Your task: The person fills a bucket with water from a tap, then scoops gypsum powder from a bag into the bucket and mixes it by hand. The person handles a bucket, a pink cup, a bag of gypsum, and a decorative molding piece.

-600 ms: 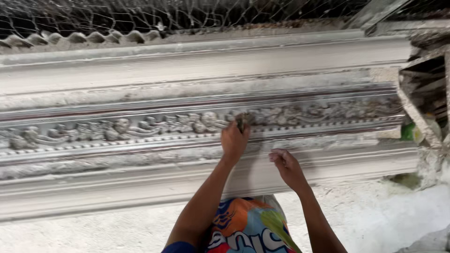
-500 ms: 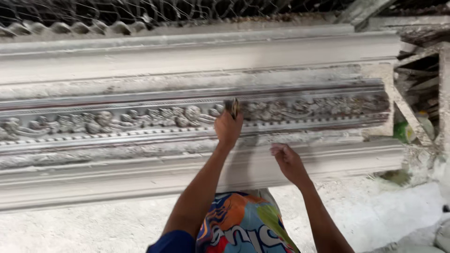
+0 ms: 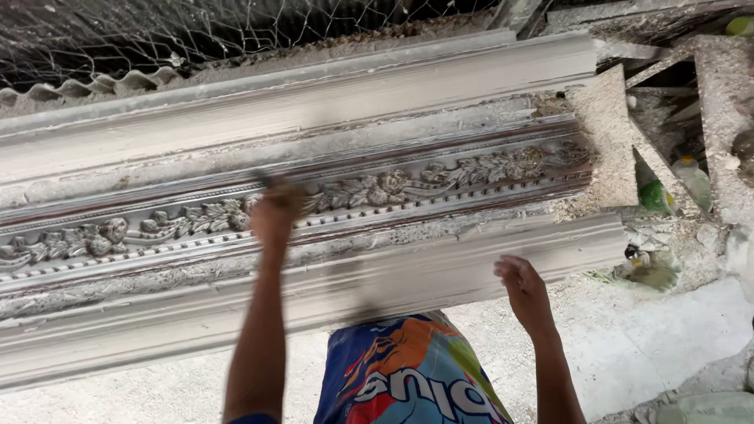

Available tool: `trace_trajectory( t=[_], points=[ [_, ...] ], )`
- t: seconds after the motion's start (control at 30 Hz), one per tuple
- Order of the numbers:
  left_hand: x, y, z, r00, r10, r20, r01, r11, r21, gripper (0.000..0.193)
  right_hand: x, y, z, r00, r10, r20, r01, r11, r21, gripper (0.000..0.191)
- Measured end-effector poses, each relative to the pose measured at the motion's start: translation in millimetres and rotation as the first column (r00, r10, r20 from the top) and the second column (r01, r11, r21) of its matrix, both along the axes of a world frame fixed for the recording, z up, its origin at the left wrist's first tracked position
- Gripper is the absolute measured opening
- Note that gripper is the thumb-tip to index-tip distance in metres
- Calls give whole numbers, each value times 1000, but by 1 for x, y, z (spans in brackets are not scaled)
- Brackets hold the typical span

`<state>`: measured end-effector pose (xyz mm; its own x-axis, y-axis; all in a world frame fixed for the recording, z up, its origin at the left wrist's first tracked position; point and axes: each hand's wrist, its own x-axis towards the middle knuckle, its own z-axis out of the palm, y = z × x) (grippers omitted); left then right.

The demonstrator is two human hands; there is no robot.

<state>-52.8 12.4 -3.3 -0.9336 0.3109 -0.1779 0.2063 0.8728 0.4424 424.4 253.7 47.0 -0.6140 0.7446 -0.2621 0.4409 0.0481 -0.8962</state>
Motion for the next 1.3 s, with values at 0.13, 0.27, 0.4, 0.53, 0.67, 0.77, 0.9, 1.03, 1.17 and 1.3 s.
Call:
trace_trajectory(
  t=[0.13, 0.27, 0.4, 0.53, 0.67, 0.77, 0.9, 1.03, 1.17, 1.3],
  points=[
    [-12, -22, 6, 890, 156, -429, -104, 984, 142, 51, 32, 6, -10, 989, -134, 68, 139, 988, -61, 30],
    [83, 129, -8, 956, -73, -284, 127, 976, 178, 35, 21, 20, -5, 997, -73, -8, 72, 996, -55, 32],
    [174, 244, 16, 934, -247, -258, 342, 828, 445, 41, -8, 39, 8, 999, 20, -33, -18, 998, 64, 29],
    [189, 266, 33, 901, -396, -179, 432, 773, 465, 34, -13, 51, 17, 1000, -2, -4, 3, 997, 71, 26],
    [179, 251, 32, 912, -410, -21, 359, 772, 524, 40, 9, 52, 15, 994, -91, 53, 91, 996, 7, 30],
    [194, 278, 26, 913, -404, -55, 393, 834, 387, 36, 25, 48, 9, 981, -166, 103, 175, 981, -84, 33],
    [230, 367, 26, 870, -480, -114, 478, 763, 436, 29, 32, 49, 3, 973, -193, 125, 205, 974, -97, 33],
    [254, 430, 37, 812, -583, -29, 543, 737, 403, 31, 40, 51, 5, 957, -280, 79, 287, 952, -102, 33],
    [248, 441, 40, 763, -643, 63, 493, 643, 586, 36, 59, 52, 4, 931, -358, 73, 365, 921, -138, 33],
    [252, 437, 37, 761, -640, -107, 572, 583, 577, 35, 69, 60, -6, 919, -389, 58, 393, 901, -185, 35]
  ],
)
